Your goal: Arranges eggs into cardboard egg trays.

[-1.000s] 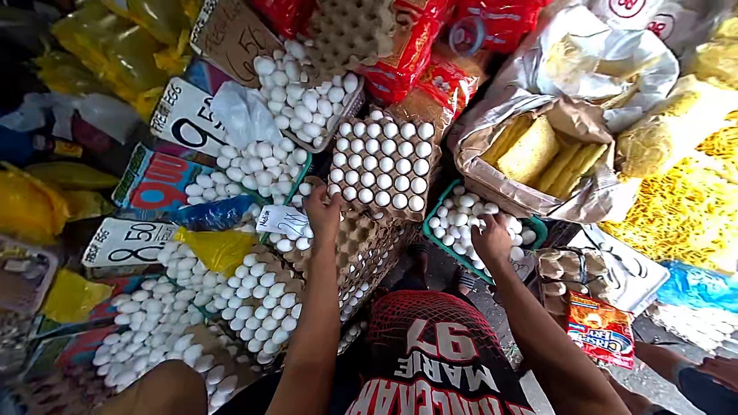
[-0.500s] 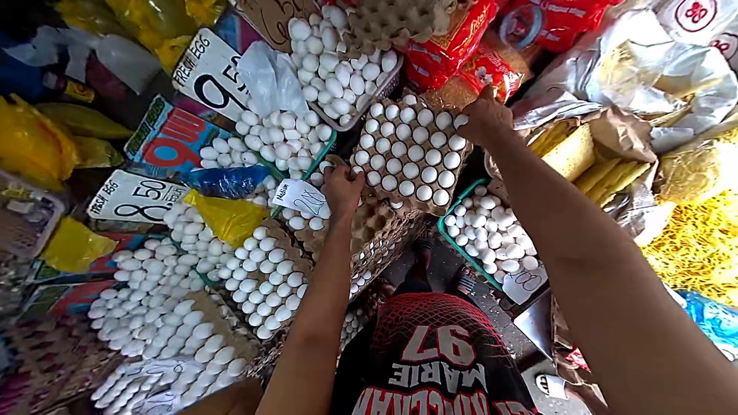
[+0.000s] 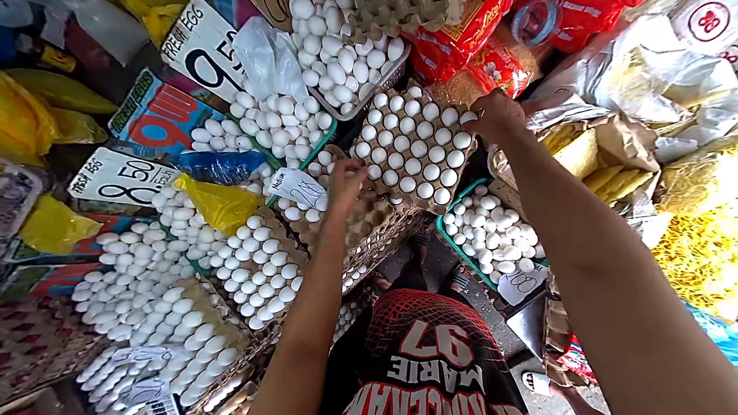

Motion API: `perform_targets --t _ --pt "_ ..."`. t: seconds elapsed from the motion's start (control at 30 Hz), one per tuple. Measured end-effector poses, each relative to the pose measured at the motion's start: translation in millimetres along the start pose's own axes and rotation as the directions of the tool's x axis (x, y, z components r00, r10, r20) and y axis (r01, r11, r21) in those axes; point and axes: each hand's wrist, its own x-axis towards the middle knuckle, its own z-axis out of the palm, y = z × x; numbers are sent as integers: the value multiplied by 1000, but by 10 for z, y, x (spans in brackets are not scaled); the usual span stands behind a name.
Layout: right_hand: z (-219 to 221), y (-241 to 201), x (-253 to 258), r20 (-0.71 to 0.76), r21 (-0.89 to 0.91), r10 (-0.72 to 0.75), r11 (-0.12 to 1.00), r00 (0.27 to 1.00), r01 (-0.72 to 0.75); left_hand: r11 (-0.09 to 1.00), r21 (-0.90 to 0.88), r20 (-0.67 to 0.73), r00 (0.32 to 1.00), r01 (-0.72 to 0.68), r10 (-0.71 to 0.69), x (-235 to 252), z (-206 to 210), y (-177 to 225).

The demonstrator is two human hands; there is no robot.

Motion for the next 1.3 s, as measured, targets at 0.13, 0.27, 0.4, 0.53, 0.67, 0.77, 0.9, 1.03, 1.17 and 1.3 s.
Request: perform_targets --t 0.13,0.27,0.4,0.53,0.67,0.77,0.9,1.03,1.17,1.3 --pt "-53 -25 128 77 -68 -42 997 996 47 835 547 -29 995 -67 98 56 226 -28" --pt "-86 -24 183 132 -61 -4 998 991 12 798 602 -103 990 -16 98 106 314 -42" --pt "-96 -6 204 151 -70 22 997 988 -12 781 624 -117 989 0 93 131 344 -39" --pt "-93 34 210 146 -49 20 999 989 -13 771 637 -129 986 1 105 139 367 -48" --pt "-86 73 201 151 -30 19 999 988 -15 762 647 -125 987 4 101 134 388 -55" --pt "-138 -104 110 98 -59 1 998 995 5 833 553 -119 989 -5 85 122 323 -71" --pt "-69 -373 162 -37 -89 -56 995 998 53 991 -135 -81 996 16 -27 91 137 -67" --pt "94 -462 296 -22 -245 -150 959 988 141 615 -784 69 996 88 -54 176 -82 26" --pt "21 -345 272 -78 65 -145 986 986 150 650 -758 42 998 56 -38 303 -177 109" --pt "-48 -288 158 45 707 18 705 999 -44 998 34 -91 995 -46 49 521 -78 149"
